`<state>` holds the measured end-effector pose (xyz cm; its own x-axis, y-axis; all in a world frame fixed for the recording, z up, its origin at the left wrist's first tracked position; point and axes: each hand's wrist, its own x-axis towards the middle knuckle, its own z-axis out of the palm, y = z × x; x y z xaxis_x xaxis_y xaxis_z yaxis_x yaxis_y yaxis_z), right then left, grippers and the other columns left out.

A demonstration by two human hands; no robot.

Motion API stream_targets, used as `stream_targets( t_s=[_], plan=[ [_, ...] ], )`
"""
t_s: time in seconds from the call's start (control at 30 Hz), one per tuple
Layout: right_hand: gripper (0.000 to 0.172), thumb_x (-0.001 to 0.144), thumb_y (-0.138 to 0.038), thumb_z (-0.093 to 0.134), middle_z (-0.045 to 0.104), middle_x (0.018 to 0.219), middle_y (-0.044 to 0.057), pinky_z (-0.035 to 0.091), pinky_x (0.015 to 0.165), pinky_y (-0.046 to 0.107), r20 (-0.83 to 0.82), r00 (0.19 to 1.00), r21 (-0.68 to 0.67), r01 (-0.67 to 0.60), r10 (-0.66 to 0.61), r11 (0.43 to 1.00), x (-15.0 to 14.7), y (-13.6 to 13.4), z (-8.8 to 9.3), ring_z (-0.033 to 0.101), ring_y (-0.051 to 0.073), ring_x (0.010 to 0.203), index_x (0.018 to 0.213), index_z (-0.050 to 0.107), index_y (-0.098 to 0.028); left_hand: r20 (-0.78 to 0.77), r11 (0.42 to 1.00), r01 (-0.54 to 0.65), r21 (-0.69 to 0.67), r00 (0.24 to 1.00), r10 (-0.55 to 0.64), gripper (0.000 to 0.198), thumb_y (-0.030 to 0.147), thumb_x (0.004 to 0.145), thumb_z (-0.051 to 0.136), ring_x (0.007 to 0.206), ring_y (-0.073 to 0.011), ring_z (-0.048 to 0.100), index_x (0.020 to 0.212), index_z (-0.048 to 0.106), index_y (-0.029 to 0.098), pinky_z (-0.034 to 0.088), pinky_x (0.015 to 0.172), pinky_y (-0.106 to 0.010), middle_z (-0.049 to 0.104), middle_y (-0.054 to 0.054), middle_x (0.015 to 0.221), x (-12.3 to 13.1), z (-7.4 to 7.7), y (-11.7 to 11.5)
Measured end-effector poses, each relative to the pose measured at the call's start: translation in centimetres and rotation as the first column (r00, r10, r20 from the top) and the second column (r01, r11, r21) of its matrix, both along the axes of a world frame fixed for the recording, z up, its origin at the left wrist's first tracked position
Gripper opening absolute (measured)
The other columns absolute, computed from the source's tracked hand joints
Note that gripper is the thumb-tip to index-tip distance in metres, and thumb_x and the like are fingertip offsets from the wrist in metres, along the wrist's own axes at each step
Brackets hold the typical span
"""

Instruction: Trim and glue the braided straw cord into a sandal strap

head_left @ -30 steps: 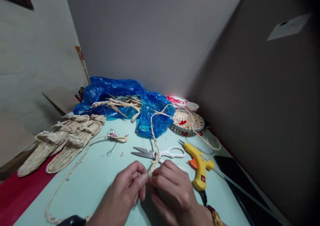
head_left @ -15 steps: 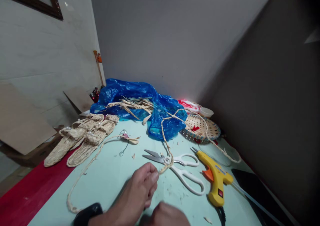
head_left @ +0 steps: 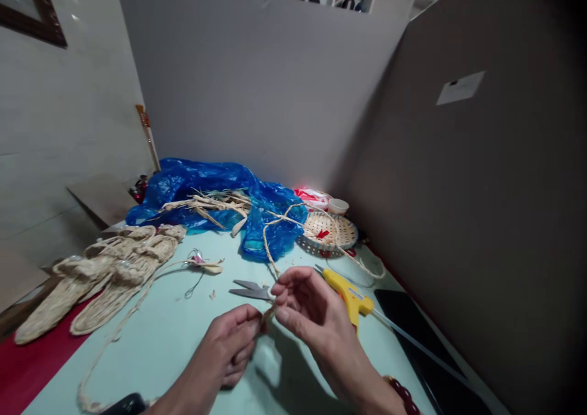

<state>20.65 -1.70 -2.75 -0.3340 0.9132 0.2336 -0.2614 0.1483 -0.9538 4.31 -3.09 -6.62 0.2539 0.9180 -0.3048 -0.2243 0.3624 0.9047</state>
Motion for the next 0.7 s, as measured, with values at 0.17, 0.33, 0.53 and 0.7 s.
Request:
stream_targets(
  t_s=[0.17,0.33,0.53,0.7],
  plan=[
    [0.028,0.075,-0.021,0.076,0.059,0.093,0.001,0.045,0.076,0.024,-0.081,0.996,-0.021,0.042,-0.044,0.999,0.2,1.2,-0.1,0.055,0.013,0.085,0.096,0.058,-0.021,-0.016,1.0,0.003,0.013,1.0,-0.003,0.04,0.055,0.073,0.072,0.039,-0.0017,0.008,0.078,0.053,0.02,0.004,0.038,-0.019,0.03,0.016,0.044,-0.1,-0.6,-0.1],
    [0.029,0.069,-0.018,0.074,0.057,0.089,-0.001,0.042,0.07,0.023,-0.083,0.99,-0.024,0.111,-0.112,0.994,-0.1,1.7,-1.4,0.051,0.012,0.078,0.092,0.056,-0.021,-0.041,0.999,0.017,0.027,0.999,-0.016,0.038,0.053,0.074,0.073,0.038,-0.0012,0.008,0.078,0.056,0.019,0.005,0.039,-0.019,0.031,0.015,0.044,-0.1,-0.6,-0.2],
    [0.027,0.072,-0.023,0.072,0.058,0.091,0.001,0.042,0.072,0.025,-0.095,0.991,-0.056,0.089,-0.094,0.994,-0.1,1.2,-1.0,0.051,0.013,0.079,0.092,0.055,-0.02,-0.059,0.997,0.049,0.054,0.997,-0.046,0.046,0.061,0.067,0.076,0.037,-0.0015,0.009,0.074,0.056,0.019,0.006,0.036,-0.018,0.031,0.015,0.041,0.0,-0.4,0.0],
    [0.034,0.069,-0.025,0.075,0.058,0.092,0.001,0.044,0.074,0.024,-0.115,0.991,-0.091,0.055,-0.066,0.994,-0.4,1.0,-0.8,0.054,0.012,0.08,0.095,0.055,-0.02,-0.066,0.995,0.068,0.07,0.996,-0.063,0.051,0.066,0.064,0.075,0.034,-0.0011,0.008,0.072,0.053,0.021,0.005,0.034,-0.019,0.029,0.016,0.039,0.3,-0.3,-0.1]
  ],
)
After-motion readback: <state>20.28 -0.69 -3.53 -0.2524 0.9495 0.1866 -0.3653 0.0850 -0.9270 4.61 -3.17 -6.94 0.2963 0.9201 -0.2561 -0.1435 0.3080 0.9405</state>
